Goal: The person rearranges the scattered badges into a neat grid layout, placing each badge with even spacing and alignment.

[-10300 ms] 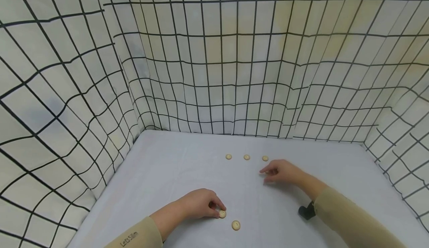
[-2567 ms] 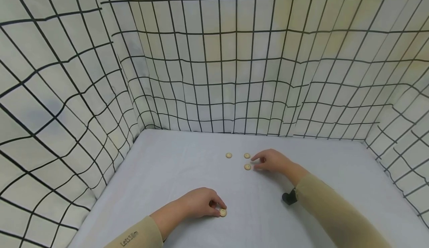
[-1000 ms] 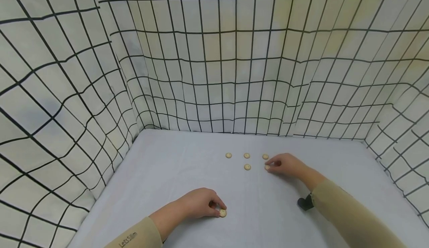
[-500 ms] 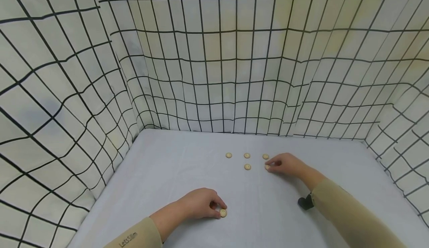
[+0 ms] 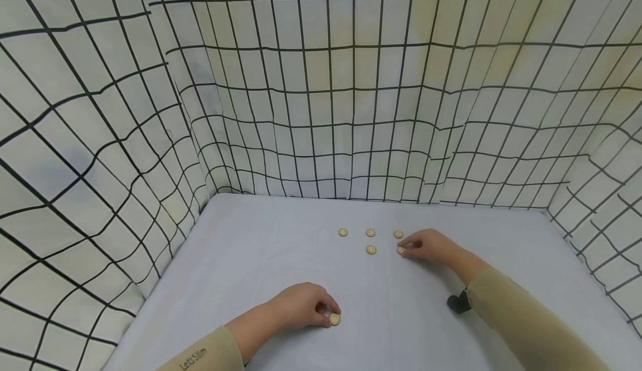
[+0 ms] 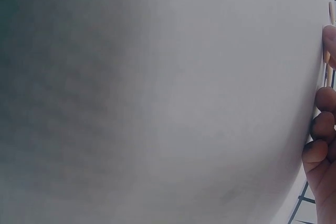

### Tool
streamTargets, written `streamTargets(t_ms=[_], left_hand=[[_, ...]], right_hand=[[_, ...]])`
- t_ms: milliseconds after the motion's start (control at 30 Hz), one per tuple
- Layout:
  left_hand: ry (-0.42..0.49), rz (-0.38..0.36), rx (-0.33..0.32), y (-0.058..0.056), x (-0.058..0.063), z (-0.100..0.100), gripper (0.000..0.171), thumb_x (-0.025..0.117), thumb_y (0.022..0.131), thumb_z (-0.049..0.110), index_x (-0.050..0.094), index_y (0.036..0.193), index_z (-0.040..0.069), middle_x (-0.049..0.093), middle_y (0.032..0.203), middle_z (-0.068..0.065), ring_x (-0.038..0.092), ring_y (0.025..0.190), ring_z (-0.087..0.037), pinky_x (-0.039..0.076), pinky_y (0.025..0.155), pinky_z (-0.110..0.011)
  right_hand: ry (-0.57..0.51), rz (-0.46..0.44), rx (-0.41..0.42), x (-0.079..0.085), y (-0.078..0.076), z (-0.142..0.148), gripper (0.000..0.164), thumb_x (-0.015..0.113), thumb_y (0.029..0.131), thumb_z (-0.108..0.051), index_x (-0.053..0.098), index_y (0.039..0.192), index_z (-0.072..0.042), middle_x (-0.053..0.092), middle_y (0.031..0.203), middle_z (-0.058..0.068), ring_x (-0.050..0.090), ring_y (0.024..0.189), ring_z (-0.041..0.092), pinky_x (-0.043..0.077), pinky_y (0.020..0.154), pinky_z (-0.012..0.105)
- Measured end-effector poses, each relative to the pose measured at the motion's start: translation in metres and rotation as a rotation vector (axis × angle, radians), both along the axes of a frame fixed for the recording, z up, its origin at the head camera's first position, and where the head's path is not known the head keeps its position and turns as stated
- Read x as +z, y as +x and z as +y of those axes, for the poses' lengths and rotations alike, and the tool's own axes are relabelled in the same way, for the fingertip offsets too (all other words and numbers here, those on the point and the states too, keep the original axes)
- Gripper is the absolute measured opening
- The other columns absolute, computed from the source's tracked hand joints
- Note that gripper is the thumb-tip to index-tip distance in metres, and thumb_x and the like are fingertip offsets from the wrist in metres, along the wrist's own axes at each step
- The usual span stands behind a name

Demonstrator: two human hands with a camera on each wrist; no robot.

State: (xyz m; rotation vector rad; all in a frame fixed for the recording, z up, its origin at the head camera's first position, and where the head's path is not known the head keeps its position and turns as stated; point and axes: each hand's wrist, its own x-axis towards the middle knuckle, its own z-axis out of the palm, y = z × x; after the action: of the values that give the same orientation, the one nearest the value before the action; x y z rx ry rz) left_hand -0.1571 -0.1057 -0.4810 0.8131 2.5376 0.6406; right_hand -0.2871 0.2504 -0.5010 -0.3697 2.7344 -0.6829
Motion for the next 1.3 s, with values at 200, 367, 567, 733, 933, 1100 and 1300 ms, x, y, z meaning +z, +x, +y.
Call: streamTargets(t_ms=[200, 367, 567, 733, 933, 1100, 1300], left_hand=[[0.010, -0.017, 0.013, 0.001, 0.000, 0.000, 0.020, 0.080, 0.084, 0.029, 0.077, 0.103, 0.033, 0.055, 0.071, 0.017, 0.049, 0.067, 0.001, 0.042, 0.065, -0.021], [0.015, -0.028, 0.015, 0.001, 0.000, 0.000, 0.019, 0.079, 0.084, 0.029, 0.076, 0.102, 0.034, 0.054, 0.070, 0.017, 0.048, 0.065, 0.001, 0.041, 0.064, -0.021], [0.033, -0.057, 0.024, 0.000, 0.001, -0.002, 0.018, 0.080, 0.084, 0.028, 0.076, 0.101, 0.033, 0.055, 0.071, 0.016, 0.048, 0.065, 0.000, 0.042, 0.064, -0.022], [0.047, -0.080, 0.035, -0.003, -0.001, -0.004, 0.018, 0.080, 0.083, 0.028, 0.076, 0.100, 0.033, 0.056, 0.071, 0.015, 0.049, 0.064, -0.001, 0.042, 0.064, -0.022], [0.078, -0.109, 0.062, -0.007, -0.003, -0.006, 0.017, 0.080, 0.084, 0.027, 0.075, 0.099, 0.032, 0.056, 0.069, 0.013, 0.049, 0.062, -0.003, 0.041, 0.062, -0.023], [0.100, -0.123, 0.082, -0.010, -0.001, -0.007, 0.015, 0.079, 0.085, 0.025, 0.075, 0.098, 0.030, 0.056, 0.069, 0.012, 0.049, 0.063, -0.004, 0.041, 0.062, -0.024], [0.098, -0.093, 0.102, -0.017, 0.000, -0.010, 0.017, 0.078, 0.086, 0.023, 0.074, 0.102, 0.027, 0.056, 0.070, 0.012, 0.050, 0.064, -0.003, 0.042, 0.064, -0.024]], right_hand=[[0.003, 0.000, -0.010, 0.000, 0.000, 0.000, 0.033, 0.078, 0.083, -0.042, 0.076, 0.113, -0.027, 0.068, 0.120, 0.001, 0.060, 0.110, 0.023, 0.047, 0.094, 0.047], [0.012, -0.003, -0.008, 0.001, 0.000, 0.000, 0.033, 0.078, 0.083, -0.043, 0.076, 0.113, -0.028, 0.068, 0.121, 0.002, 0.059, 0.112, 0.025, 0.047, 0.095, 0.048], [0.003, -0.006, -0.013, 0.000, 0.000, 0.000, 0.033, 0.078, 0.083, -0.042, 0.076, 0.113, -0.028, 0.067, 0.122, 0.002, 0.059, 0.115, 0.027, 0.046, 0.096, 0.049], [-0.002, -0.008, -0.012, 0.000, 0.000, 0.001, 0.033, 0.078, 0.084, -0.041, 0.076, 0.113, -0.028, 0.067, 0.122, 0.002, 0.059, 0.114, 0.026, 0.046, 0.096, 0.049], [0.001, -0.010, -0.015, 0.001, 0.000, 0.000, 0.032, 0.078, 0.083, -0.041, 0.076, 0.113, -0.028, 0.068, 0.117, 0.000, 0.060, 0.107, 0.022, 0.047, 0.094, 0.047], [0.000, -0.010, -0.014, 0.000, -0.001, 0.000, 0.031, 0.079, 0.083, -0.040, 0.076, 0.112, -0.029, 0.068, 0.114, -0.002, 0.059, 0.103, 0.018, 0.048, 0.092, 0.046], [-0.006, -0.003, -0.007, -0.001, -0.001, 0.001, 0.032, 0.078, 0.083, -0.041, 0.076, 0.113, -0.029, 0.068, 0.114, -0.003, 0.059, 0.102, 0.018, 0.048, 0.092, 0.045]])
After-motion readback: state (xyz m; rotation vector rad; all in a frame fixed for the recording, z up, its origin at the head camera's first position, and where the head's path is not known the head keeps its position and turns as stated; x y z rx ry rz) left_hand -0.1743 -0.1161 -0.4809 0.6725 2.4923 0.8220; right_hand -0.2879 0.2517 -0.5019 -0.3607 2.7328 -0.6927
